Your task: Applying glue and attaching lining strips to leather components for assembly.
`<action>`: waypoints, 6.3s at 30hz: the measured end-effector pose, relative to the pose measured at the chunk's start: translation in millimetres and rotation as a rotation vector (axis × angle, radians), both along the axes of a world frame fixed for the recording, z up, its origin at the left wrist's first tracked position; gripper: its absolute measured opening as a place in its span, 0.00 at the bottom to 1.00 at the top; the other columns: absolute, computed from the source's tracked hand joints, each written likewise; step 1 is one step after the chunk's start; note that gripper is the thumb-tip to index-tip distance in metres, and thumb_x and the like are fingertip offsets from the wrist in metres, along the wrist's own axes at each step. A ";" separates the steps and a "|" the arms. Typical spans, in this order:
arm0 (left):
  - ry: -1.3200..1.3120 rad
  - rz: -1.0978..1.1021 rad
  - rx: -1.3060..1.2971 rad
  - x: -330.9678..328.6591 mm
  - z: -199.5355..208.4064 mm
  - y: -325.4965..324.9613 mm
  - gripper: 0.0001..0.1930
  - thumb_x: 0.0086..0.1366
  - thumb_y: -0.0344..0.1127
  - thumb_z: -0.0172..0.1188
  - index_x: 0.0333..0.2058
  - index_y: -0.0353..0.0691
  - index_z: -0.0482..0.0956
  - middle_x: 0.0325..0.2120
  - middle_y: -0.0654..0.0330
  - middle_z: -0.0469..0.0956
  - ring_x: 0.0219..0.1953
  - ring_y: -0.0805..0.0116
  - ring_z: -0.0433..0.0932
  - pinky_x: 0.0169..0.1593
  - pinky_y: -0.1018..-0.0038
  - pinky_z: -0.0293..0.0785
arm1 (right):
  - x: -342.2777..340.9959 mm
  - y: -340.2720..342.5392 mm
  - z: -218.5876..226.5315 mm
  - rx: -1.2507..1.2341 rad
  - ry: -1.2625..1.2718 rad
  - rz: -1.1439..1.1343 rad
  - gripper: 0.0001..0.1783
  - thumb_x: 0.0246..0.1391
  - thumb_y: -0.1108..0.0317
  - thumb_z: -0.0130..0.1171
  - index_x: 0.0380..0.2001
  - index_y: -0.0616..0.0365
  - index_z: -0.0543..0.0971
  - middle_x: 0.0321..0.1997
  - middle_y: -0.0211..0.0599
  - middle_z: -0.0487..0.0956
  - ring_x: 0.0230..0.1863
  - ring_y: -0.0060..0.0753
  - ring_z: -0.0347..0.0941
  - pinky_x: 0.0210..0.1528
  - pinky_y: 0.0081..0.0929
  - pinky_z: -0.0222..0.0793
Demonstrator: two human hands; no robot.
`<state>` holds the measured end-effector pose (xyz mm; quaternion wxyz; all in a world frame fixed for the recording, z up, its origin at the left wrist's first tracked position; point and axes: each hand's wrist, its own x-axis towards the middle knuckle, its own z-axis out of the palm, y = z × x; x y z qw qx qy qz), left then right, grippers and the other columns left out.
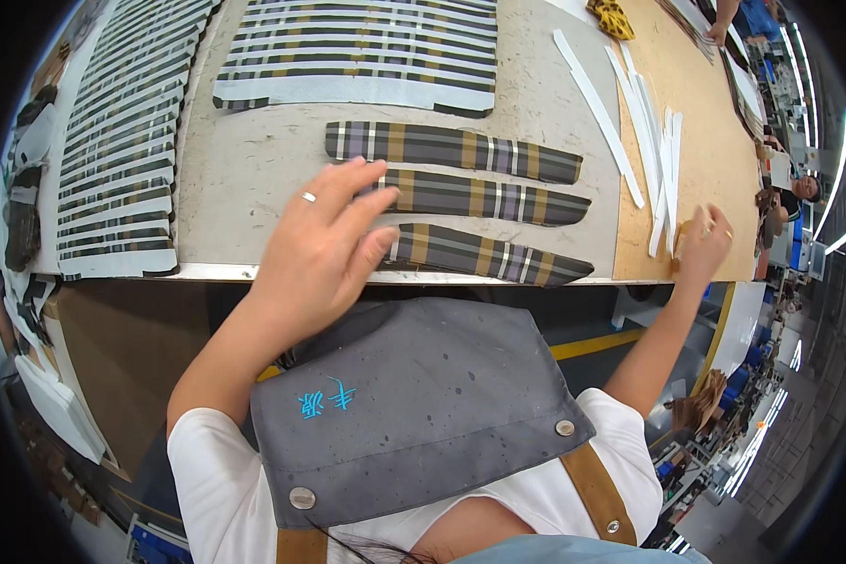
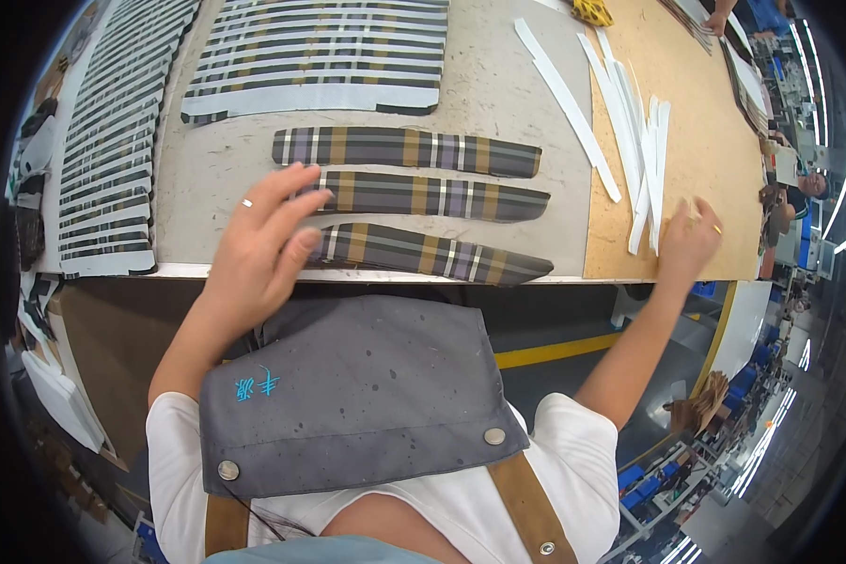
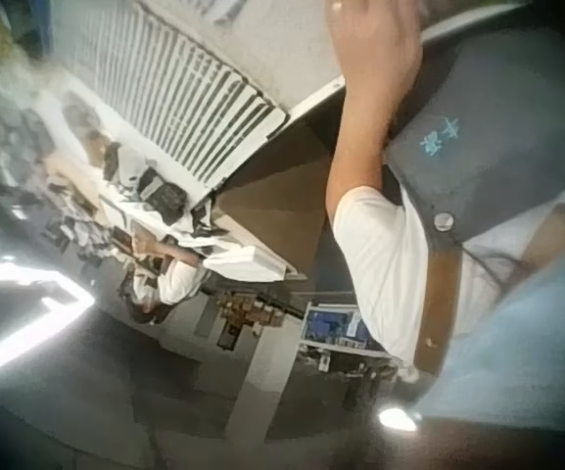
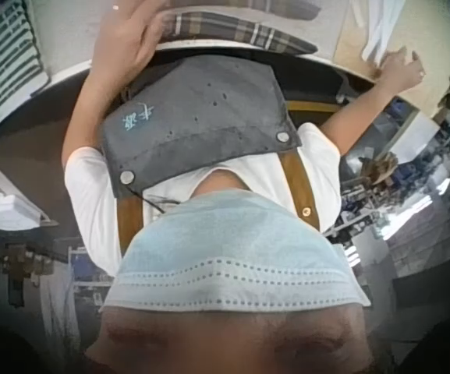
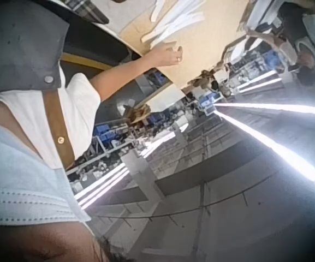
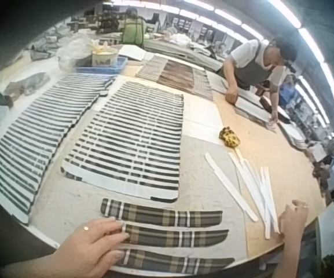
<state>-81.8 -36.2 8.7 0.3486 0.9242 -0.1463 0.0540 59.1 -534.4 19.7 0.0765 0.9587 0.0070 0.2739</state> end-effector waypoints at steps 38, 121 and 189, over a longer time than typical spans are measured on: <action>-0.206 0.171 0.026 22.8 -38.5 32.1 0.10 0.53 0.31 0.62 0.36 0.41 0.77 0.43 0.64 0.75 0.50 0.63 0.70 0.54 0.66 0.57 | 32.8 258.8 -2.4 1.727 0.754 0.488 0.34 0.51 0.37 0.57 0.42 0.62 0.73 0.26 0.37 0.79 0.18 0.26 0.74 0.20 0.19 0.69; -0.228 0.130 0.201 21.2 -30.7 26.5 0.13 0.53 0.32 0.63 0.39 0.43 0.78 0.39 0.66 0.75 0.48 0.67 0.71 0.55 0.68 0.53 | -18.2 197.5 11.5 0.915 0.477 0.771 0.29 0.43 0.77 0.69 0.49 0.67 0.69 0.44 0.40 0.77 0.46 0.31 0.75 0.47 0.28 0.74; -0.339 0.124 0.230 20.9 -31.9 23.8 0.09 0.52 0.32 0.64 0.34 0.41 0.79 0.35 0.64 0.78 0.41 0.67 0.76 0.49 0.70 0.64 | 1.9 172.1 2.0 0.976 0.299 0.748 0.23 0.48 0.73 0.66 0.46 0.66 0.70 0.37 0.39 0.78 0.33 0.25 0.76 0.27 0.20 0.74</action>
